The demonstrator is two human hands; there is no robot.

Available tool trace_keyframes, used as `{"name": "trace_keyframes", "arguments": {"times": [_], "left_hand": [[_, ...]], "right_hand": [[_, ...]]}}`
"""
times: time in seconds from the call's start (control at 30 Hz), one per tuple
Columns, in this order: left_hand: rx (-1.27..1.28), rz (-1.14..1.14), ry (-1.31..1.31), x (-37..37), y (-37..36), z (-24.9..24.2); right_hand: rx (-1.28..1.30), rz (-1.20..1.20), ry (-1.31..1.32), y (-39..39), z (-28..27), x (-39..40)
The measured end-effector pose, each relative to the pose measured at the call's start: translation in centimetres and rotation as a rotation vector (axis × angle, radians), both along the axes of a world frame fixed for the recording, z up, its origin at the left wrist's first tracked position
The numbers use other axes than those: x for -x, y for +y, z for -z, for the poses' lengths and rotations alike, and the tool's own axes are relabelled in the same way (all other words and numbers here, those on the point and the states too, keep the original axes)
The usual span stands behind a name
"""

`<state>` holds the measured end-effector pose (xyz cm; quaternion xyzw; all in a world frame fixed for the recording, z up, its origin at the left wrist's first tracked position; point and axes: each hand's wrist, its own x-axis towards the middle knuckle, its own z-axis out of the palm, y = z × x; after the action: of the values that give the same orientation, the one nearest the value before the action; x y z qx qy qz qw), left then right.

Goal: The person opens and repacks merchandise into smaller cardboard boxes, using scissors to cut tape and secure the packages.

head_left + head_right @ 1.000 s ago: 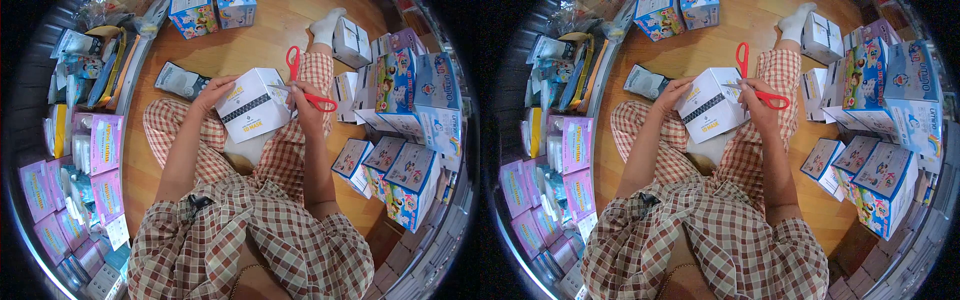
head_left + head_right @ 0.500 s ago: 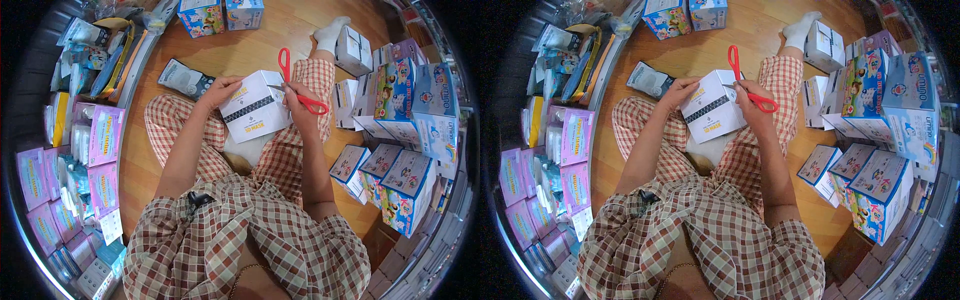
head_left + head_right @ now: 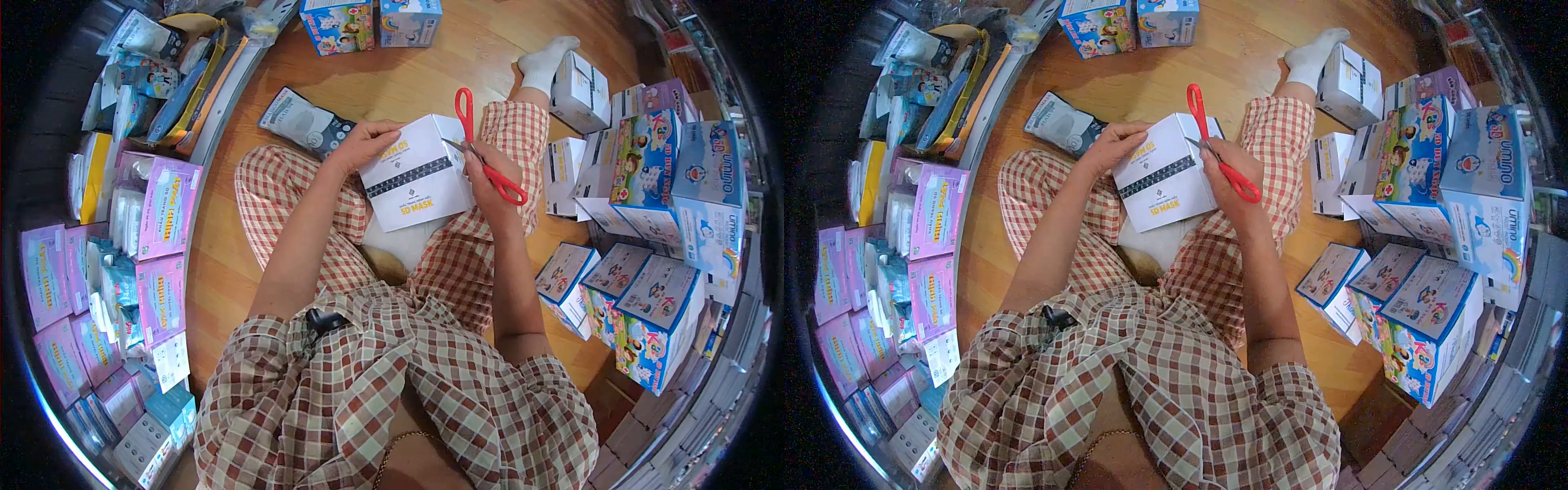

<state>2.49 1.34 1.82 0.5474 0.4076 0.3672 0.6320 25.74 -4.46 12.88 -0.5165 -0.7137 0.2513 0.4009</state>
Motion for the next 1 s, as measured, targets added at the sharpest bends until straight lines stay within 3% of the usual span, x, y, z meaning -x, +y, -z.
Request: {"name": "trace_keyframes", "arguments": {"times": [0.23, 0.3, 0.57, 1.0], "left_hand": [[0.064, -0.004, -0.033, -0.4, 0.1, 0.3], [-0.033, 0.017, -0.021, -0.4, 0.4, 0.9], [-0.032, 0.047, -0.019, -0.8, 0.2, -0.1], [-0.101, 0.062, -0.046, -0.8, 0.0, 0.4]], "right_hand": [[-0.140, -0.104, -0.136, 0.3, -0.2, -0.6], [-0.134, -0.110, -0.171, 0.1, -0.5, -0.8], [-0.169, -0.158, -0.239, -1.5, -0.8, -2.0], [-0.082, -0.170, -0.281, -3.5, -2.7, -3.0]]}}
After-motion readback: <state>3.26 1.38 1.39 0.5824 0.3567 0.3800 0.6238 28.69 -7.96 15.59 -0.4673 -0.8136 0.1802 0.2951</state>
